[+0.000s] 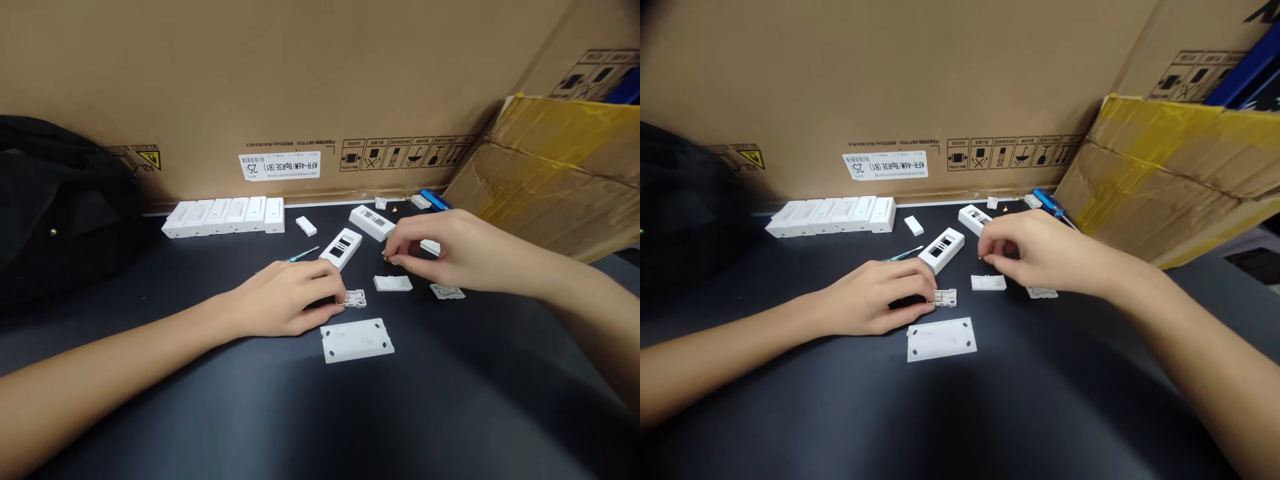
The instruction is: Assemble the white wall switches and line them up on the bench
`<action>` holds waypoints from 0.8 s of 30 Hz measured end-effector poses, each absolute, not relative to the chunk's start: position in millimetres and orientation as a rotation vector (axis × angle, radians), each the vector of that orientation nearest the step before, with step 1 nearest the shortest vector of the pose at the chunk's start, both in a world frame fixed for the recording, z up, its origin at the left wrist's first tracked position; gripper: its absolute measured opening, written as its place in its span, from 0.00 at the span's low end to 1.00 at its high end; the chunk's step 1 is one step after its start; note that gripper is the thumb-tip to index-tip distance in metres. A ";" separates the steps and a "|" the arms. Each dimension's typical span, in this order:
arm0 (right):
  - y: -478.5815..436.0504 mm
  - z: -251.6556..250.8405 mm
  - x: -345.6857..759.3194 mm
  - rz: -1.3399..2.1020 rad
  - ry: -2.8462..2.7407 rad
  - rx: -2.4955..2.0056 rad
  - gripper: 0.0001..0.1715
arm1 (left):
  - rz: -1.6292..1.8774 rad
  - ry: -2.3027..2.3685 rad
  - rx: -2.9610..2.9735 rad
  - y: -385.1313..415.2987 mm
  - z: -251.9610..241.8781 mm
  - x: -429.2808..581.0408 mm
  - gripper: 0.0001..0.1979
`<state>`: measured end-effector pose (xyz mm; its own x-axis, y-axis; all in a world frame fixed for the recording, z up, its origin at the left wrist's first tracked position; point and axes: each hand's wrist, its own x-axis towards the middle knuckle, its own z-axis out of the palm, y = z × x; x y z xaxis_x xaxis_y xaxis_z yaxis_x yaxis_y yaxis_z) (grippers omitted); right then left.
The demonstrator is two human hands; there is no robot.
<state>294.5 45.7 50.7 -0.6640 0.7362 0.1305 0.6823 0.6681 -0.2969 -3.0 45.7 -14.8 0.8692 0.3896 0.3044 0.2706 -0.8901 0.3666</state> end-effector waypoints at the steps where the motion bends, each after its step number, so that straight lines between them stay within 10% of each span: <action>1: 41.4 54.6 285.2 0.368 -2.667 -1.095 0.10 | 0.536 0.495 2.727 45.8 -14.7 -3.0 0.06; 24: 16.8 37.0 253.5 0.447 -2.591 -1.029 0.07 | 0.482 0.505 2.805 45.0 -13.6 -2.8 0.08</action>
<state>253.5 16.8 37.0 -0.6907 0.7016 0.1751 0.6025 0.6923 -0.3972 -2.8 45.0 -13.6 0.8851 0.3752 0.2754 0.2923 -0.9086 0.2983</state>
